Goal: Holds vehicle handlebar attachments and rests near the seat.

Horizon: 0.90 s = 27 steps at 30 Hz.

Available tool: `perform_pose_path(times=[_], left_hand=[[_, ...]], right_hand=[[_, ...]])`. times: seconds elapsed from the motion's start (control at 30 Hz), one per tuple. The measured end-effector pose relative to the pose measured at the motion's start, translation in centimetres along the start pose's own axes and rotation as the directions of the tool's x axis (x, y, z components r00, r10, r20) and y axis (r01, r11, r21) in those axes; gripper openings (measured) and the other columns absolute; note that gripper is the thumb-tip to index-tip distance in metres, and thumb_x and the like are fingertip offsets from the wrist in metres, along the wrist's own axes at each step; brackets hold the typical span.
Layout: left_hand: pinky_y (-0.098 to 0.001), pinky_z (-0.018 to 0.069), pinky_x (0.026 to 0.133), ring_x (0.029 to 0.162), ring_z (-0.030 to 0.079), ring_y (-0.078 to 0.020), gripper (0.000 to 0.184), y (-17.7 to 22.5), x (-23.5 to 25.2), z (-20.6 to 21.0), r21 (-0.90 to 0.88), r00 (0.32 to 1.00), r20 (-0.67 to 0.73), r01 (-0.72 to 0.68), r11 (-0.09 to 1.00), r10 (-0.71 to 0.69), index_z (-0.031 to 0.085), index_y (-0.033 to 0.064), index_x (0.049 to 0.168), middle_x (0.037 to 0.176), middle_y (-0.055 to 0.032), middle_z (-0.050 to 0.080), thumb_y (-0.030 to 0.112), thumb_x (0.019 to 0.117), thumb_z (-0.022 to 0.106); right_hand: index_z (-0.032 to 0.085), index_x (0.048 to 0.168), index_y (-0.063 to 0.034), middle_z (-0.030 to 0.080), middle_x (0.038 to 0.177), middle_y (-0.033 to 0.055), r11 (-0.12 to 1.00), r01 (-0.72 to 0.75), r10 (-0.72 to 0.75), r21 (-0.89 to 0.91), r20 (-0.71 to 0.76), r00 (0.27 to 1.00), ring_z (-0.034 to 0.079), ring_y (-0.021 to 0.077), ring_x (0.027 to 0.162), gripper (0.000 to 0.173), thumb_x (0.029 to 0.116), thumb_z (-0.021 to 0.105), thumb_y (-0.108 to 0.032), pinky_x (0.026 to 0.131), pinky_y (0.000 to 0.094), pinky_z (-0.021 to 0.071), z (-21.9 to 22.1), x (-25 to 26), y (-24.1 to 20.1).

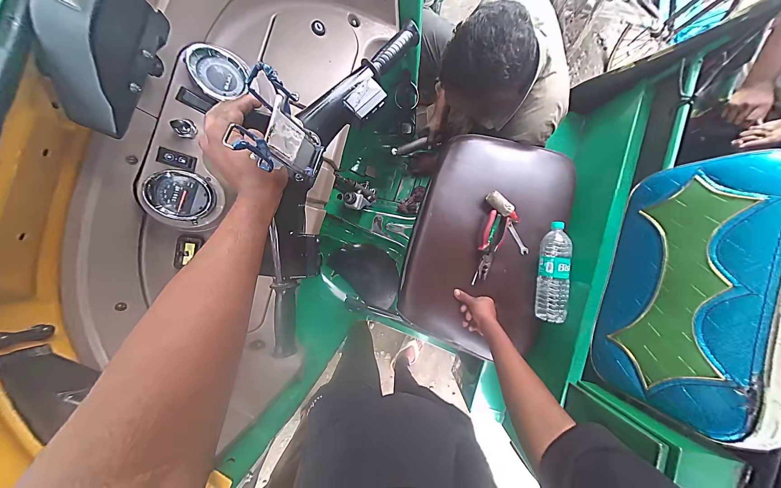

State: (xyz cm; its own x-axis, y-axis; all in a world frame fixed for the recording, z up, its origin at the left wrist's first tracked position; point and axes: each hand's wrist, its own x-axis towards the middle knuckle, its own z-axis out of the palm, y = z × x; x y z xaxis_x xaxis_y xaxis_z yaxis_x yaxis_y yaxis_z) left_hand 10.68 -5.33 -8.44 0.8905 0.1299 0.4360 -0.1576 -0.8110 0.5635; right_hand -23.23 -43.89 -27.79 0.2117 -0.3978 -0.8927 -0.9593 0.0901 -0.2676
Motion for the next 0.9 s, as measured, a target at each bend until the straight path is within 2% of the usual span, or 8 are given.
perform_pose_path(times=[0.23,0.47,0.57,0.9], left_hand=[[-0.0375,0.0449,0.108,0.124,0.061,-0.0109,0.036,0.29,0.28,-0.21,0.009,0.996,0.050,0.076,0.997,-0.077,0.073,0.0222,0.121,0.127,0.0022,0.070,0.017,0.0889,0.057],[-0.0432,0.0420,0.109,0.126,0.060,-0.0134,0.036,0.35,0.14,-0.31,-0.021,0.999,0.033,0.033,0.999,-0.033,0.073,0.0223,0.120,0.126,0.0015,0.070,0.018,0.0873,0.059],[-0.0445,0.0412,0.109,0.124,0.060,-0.0141,0.036,0.58,0.07,-0.35,-0.013,0.999,0.026,0.032,0.999,-0.032,0.073,0.0222,0.119,0.125,0.0014,0.071,0.022,0.0852,0.061],[-0.0438,0.0415,0.109,0.124,0.060,-0.0141,0.037,0.50,0.24,-0.29,-0.024,0.998,0.032,0.048,0.999,-0.047,0.073,0.0229,0.118,0.124,0.0025,0.071,0.020,0.0829,0.062]], right_hand=[[0.063,0.067,-0.0084,0.057,0.050,0.0028,1.000,-0.008,0.008,0.019,-0.003,1.000,0.052,0.0165,0.038,0.054,0.0829,0.083,-0.056,0.038,0.0373,0.0482,0.13,0.47,0.04],[0.064,0.069,-0.0081,0.056,0.050,0.0028,1.000,-0.001,0.001,0.001,-0.012,1.000,0.052,0.0165,0.038,0.055,0.0843,0.081,-0.057,0.038,0.0369,0.0481,0.28,0.44,0.18],[0.064,0.069,-0.0080,0.056,0.050,0.0029,1.000,0.003,-0.003,-0.002,-0.014,1.000,0.052,0.0166,0.038,0.054,0.0849,0.080,-0.057,0.038,0.0371,0.0485,0.18,0.38,0.10],[0.063,0.068,-0.0082,0.055,0.049,0.0026,1.000,-0.003,0.003,-0.004,-0.016,1.000,0.052,0.0167,0.037,0.055,0.0844,0.080,-0.058,0.038,0.0372,0.0484,0.29,0.29,0.03]])
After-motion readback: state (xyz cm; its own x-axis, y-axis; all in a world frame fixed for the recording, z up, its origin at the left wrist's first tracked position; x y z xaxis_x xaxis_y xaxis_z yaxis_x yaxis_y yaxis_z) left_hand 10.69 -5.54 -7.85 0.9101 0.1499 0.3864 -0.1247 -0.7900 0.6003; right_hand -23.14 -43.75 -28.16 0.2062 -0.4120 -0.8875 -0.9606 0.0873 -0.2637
